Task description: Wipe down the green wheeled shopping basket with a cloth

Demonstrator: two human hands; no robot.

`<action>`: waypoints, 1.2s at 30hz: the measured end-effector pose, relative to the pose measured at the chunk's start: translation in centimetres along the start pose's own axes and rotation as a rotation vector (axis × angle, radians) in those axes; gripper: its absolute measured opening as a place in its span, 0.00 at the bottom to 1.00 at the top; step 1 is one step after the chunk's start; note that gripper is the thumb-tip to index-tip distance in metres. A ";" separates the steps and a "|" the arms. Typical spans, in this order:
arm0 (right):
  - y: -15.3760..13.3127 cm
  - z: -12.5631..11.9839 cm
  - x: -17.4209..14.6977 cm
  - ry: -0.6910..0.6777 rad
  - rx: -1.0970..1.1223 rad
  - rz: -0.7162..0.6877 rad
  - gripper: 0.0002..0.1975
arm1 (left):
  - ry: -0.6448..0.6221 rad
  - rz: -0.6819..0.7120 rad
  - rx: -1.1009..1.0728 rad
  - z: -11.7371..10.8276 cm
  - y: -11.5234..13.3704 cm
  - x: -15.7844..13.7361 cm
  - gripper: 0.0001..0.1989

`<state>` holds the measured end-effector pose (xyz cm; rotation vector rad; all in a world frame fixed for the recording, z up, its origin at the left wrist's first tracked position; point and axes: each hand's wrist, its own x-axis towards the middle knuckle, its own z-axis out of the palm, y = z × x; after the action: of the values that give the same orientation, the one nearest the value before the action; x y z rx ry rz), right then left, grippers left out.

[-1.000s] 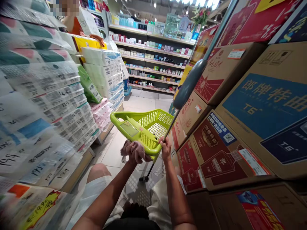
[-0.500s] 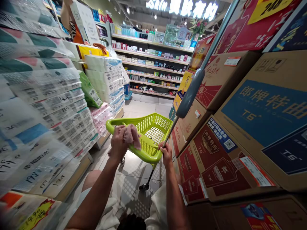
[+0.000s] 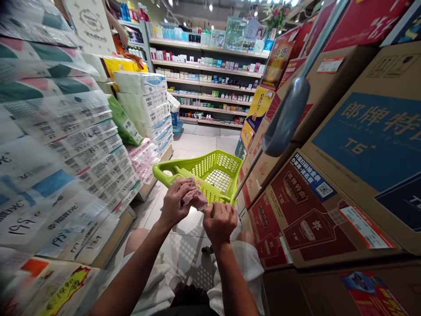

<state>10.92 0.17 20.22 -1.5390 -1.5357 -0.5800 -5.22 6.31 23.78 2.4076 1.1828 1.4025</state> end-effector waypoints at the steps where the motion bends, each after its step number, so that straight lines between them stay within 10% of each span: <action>1: 0.4 0.2 0.0 0.018 -0.034 -0.005 0.10 | 0.033 -0.011 -0.012 0.1 -0.1 -0.1 0.09; 10: 3.2 0.4 -0.1 0.047 -0.046 -0.078 0.14 | 0.603 -0.100 0.188 -4.8 -1.4 1.5 0.08; 18: 3.9 0.7 0.2 0.064 -0.040 -0.068 0.14 | -0.102 0.051 0.094 0.8 0.9 1.1 0.16; 27: 6.5 0.8 0.9 0.052 -0.010 -0.058 0.14 | 0.108 -0.362 0.296 -0.5 -3.5 2.4 0.18; 36: 5.7 1.7 0.7 0.111 -0.041 -0.025 0.15 | 0.028 -0.066 0.245 2.5 0.3 1.0 0.13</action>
<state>16.07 2.70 18.49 -1.4950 -1.4687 -0.7029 -2.84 7.46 23.21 2.4840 1.5079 1.3464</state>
